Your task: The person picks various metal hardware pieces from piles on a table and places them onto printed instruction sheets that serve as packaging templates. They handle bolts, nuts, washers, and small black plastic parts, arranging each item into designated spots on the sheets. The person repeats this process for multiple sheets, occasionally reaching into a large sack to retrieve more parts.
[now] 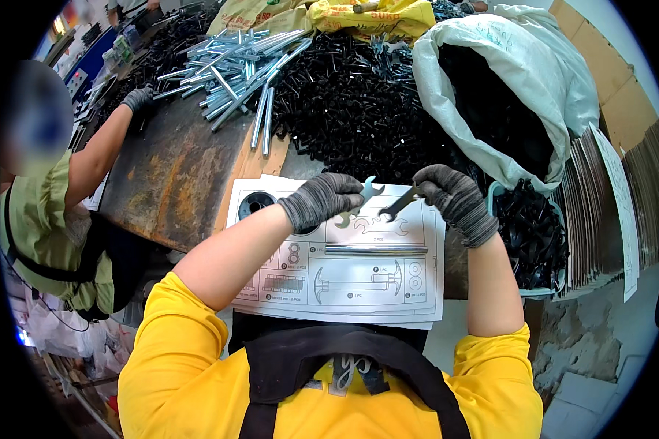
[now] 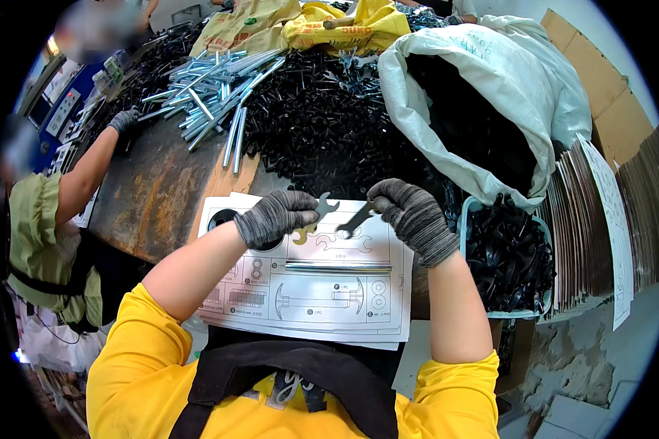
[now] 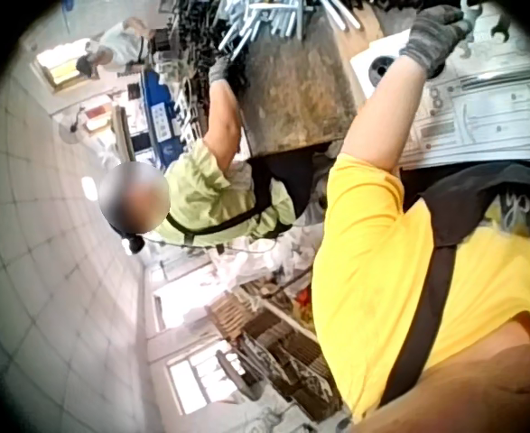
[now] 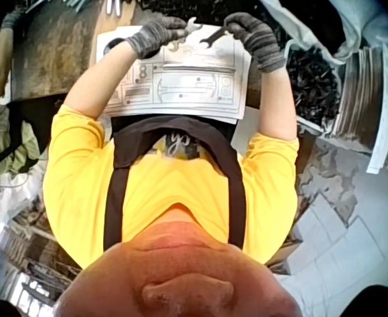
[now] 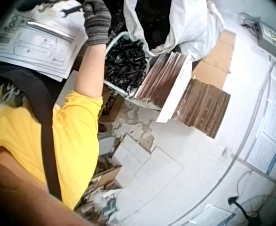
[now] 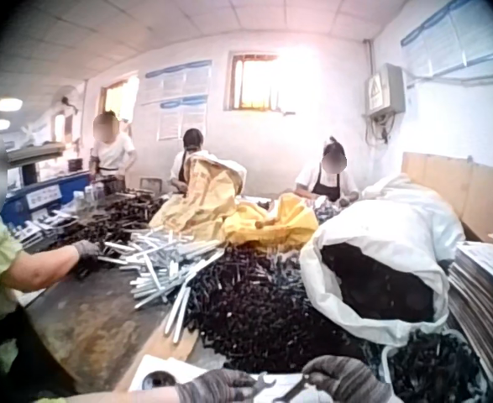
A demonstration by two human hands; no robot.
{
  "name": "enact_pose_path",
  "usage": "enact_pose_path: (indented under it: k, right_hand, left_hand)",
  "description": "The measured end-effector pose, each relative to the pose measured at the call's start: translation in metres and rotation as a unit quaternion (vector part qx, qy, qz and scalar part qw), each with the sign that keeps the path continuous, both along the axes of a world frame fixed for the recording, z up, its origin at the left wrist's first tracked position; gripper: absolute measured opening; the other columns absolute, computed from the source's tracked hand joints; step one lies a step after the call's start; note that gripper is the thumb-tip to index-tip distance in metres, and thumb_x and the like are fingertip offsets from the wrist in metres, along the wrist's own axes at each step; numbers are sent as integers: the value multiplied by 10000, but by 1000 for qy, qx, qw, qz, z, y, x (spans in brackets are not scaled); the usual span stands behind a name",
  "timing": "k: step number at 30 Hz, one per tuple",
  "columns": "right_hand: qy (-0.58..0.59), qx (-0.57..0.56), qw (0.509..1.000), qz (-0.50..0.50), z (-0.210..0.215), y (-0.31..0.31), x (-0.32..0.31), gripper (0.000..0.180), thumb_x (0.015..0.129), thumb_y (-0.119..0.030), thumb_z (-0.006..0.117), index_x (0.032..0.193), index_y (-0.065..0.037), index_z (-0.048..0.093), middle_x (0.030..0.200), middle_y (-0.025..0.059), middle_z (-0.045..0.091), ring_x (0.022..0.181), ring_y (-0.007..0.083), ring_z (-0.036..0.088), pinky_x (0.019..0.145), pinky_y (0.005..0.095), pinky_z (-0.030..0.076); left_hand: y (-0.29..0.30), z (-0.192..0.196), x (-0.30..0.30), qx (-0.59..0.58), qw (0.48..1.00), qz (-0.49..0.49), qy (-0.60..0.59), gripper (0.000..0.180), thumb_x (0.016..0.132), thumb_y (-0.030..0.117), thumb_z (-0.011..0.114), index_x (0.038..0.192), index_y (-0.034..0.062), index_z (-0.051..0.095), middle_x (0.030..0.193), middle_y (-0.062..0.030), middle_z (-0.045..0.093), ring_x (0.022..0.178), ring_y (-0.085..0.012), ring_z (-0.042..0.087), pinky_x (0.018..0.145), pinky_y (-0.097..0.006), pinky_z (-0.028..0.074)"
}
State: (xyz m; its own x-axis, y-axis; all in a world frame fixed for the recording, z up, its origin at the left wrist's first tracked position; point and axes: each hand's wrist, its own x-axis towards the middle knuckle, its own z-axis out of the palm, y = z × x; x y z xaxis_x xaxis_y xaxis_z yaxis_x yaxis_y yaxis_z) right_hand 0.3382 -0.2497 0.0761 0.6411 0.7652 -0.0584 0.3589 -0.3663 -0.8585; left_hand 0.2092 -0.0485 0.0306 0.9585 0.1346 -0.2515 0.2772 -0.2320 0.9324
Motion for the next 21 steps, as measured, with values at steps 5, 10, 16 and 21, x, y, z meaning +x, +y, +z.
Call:
enact_pose_path:
  k: [5, 10, 16, 21]
  right_hand:
    - [-490, -299, 780, 248, 0, 16, -13, 173, 742, -103, 592, 907, -137, 632, 851, 53, 584, 830, 197, 591, 688, 297, 510]
    - [-398, -287, 823, 284, -20, 31, -41, 259, 782, -136, 561, 1039, -156, 582, 966, 83, 571, 882, 236, 588, 744, 329, 500]
    - [-271, -451, 842, 119, -31, 4, -24, 384, 755, -348, 607, 1078, -148, 551, 1055, 107, 536, 1000, 247, 540, 844, 371, 454]
    - [-260, -407, 866, 130, -47, 4, -31, 369, 759, -347, 595, 1064, -144, 554, 989, 111, 550, 943, 249, 559, 830, 362, 454]
  left_hand:
    - [6, 17, 20, 262, 963, -66, 12, 234, 804, 240, 582, 999, 118, 617, 867, -87, 639, 781, -230, 604, 714, -318, 474]
    - [3, 5, 36, 358, 922, -139, -52, 180, 789, 160, 603, 957, 98, 623, 846, -102, 616, 803, -221, 591, 761, -321, 470]
    - [3, 9, 29, 56, 997, -57, -11, 194, 751, -10, 617, 937, 42, 608, 838, -48, 626, 732, -104, 578, 694, -233, 497]
    - [25, -41, 31, 99, 967, -217, -86, 226, 793, 43, 570, 999, 115, 627, 937, -44, 644, 854, -153, 609, 791, -270, 474]
